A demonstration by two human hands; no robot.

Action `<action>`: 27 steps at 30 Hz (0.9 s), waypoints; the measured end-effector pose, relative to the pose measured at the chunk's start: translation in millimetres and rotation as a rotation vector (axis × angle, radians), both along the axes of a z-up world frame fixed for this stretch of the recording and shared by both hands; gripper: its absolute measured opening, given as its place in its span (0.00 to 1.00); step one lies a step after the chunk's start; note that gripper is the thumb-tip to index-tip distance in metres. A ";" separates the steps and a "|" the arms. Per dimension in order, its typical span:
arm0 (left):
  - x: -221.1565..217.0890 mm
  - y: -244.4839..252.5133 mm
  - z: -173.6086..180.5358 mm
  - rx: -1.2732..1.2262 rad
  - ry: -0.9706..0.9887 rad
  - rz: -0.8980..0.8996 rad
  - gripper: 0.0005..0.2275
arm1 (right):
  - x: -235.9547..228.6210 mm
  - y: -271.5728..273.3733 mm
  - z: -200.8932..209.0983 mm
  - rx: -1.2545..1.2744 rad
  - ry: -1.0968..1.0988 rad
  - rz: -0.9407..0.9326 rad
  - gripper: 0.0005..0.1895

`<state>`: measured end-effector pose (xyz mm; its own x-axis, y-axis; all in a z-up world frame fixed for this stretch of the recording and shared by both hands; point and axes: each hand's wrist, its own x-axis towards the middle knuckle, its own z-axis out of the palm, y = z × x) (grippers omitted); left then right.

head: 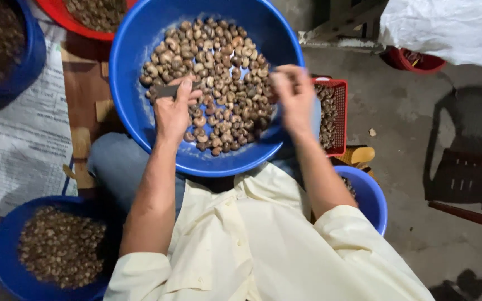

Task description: Manually sorting and cleaning cashew nuts using a small hand tool

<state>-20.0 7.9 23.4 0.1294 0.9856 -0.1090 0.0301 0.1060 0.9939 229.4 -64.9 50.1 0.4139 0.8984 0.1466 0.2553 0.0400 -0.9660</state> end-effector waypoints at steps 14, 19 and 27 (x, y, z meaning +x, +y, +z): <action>3.5 -3.6 -15.4 -0.043 0.036 0.089 0.10 | 181.7 -148.2 -114.6 -0.311 -0.137 -0.328 0.17; 5.4 -0.3 -22.1 -0.070 0.152 0.034 0.10 | 152.7 -125.3 -52.5 -0.240 -0.359 -0.219 0.16; 2.0 -0.1 -16.7 -0.053 0.185 -0.007 0.10 | 136.3 -80.1 107.9 0.173 -0.644 0.083 0.14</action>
